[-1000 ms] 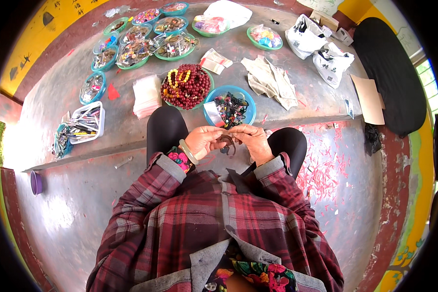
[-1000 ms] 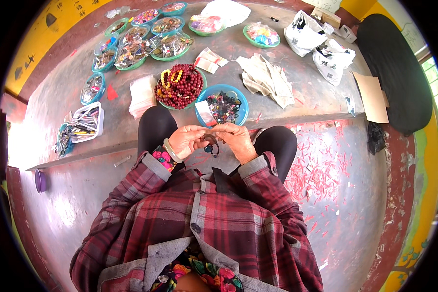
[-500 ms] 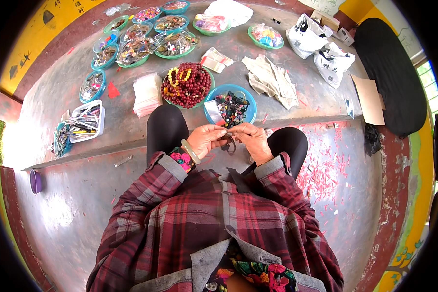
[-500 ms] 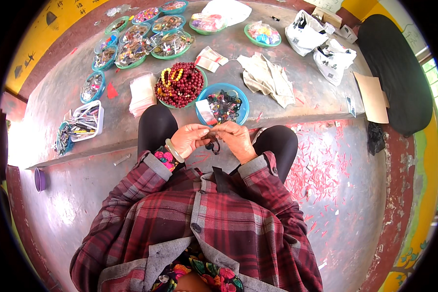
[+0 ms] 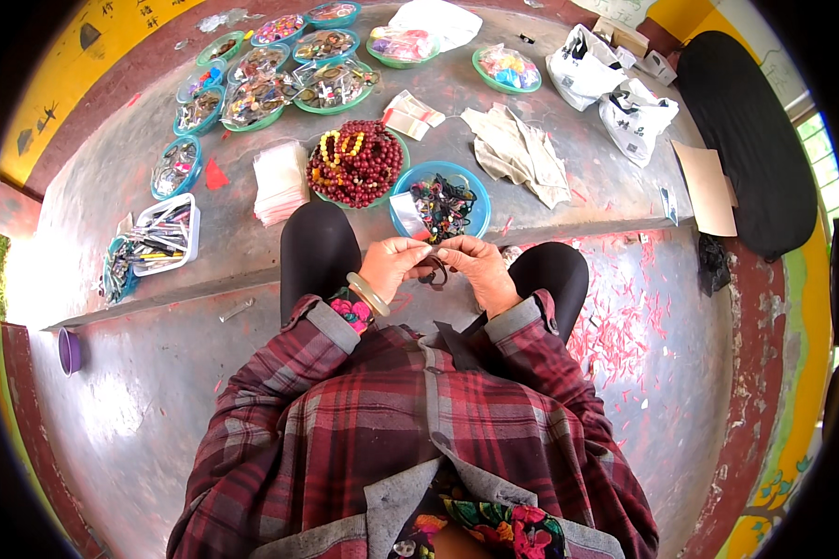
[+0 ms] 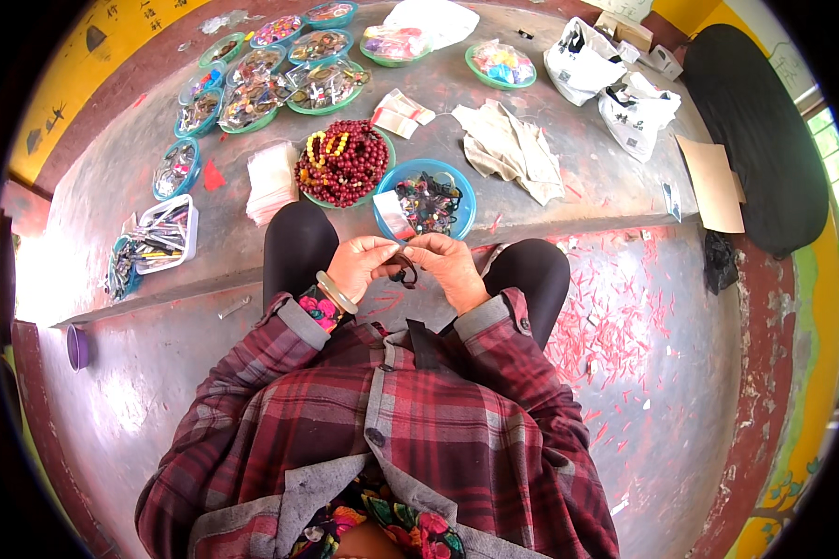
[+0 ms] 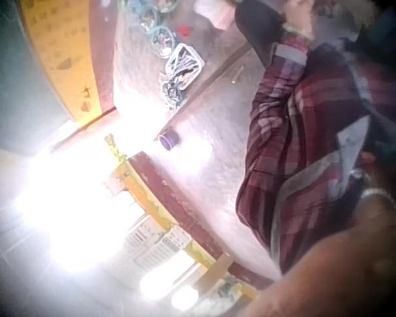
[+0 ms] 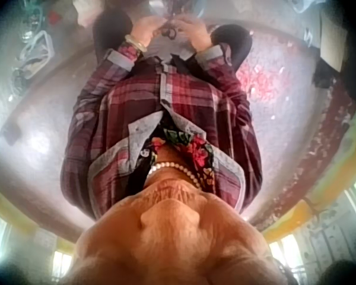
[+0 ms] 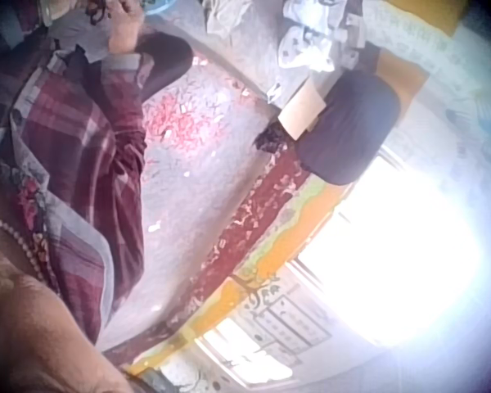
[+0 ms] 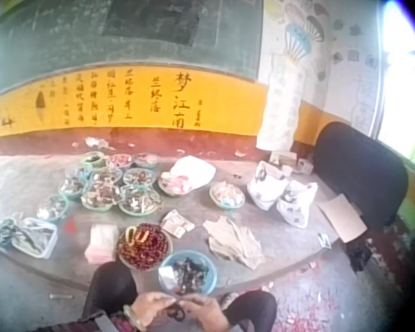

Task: The person sits on the floor and repeatedly picks small plastic bags and dark beads from a blue bowl, places the beads into the bags, and seals them. The sealed bags are placed into a white container to the left. The person handles the items one at a time throughout the clip.

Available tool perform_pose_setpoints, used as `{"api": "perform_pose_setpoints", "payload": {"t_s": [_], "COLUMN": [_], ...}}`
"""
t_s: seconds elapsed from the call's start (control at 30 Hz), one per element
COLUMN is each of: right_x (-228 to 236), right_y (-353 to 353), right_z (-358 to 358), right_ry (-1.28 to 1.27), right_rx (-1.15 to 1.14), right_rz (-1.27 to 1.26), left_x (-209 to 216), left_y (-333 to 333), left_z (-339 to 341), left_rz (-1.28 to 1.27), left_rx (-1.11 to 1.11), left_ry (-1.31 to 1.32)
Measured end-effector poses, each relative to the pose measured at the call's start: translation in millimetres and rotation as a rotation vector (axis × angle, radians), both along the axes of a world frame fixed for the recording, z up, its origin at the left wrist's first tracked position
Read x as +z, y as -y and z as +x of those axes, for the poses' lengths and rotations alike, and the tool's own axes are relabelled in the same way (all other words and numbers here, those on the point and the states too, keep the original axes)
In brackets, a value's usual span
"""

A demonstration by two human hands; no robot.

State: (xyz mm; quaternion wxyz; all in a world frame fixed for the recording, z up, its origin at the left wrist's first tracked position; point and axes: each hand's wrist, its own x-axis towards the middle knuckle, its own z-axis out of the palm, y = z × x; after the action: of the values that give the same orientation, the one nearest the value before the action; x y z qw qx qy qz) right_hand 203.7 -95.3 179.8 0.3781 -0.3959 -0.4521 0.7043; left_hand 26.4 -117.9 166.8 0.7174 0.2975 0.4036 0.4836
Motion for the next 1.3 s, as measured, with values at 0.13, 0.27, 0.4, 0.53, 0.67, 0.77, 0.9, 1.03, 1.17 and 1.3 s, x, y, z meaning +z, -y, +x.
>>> {"api": "perform_pose_setpoints", "payload": {"t_s": [0.13,0.27,0.4,0.53,0.67,0.77,0.9,1.03,1.17,1.3], "right_x": [3.2,2.8,4.2,7.0,6.3,4.5,7.4,5.9,-7.9,-10.6], "right_y": [2.2,1.5,0.3,1.3,1.4,0.3,0.2,-3.4,0.7,1.0], "right_z": [-2.3,-1.7,-0.6,-0.6,0.6,1.1,2.0,4.5,-1.0,-0.3], "right_ry": [0.017,0.078,0.111,0.113,0.118,0.114,0.099,0.254,0.531,0.579], "right_rx": [-0.047,-0.090,-0.101,-0.090,-0.073,-0.070,-0.065,0.074,0.132,0.137], "right_rz": [0.043,0.078,0.101,0.131,0.170,0.171,0.138,0.257,0.508,0.560], "left_x": [0.3,5.6,11.5,13.9,10.7,11.2,11.6,10.5,12.6,16.4], "left_y": [1.6,2.1,1.4,1.0,-0.1,-0.4,0.1,3.3,8.9,10.1], "left_z": [2.9,2.3,-0.9,-2.8,-4.2,-5.5,-6.8,-7.9,-3.7,-1.8], "left_rz": [0.031,0.015,0.008,0.013,0.012,0.024,0.098,0.309,0.460,0.474], "left_rx": [-0.016,-0.014,-0.027,-0.034,-0.030,-0.046,-0.051,-0.077,-0.155,-0.178], "left_ry": [-0.028,-0.027,-0.025,-0.042,-0.027,-0.027,-0.120,-0.417,-0.667,-0.766]}}
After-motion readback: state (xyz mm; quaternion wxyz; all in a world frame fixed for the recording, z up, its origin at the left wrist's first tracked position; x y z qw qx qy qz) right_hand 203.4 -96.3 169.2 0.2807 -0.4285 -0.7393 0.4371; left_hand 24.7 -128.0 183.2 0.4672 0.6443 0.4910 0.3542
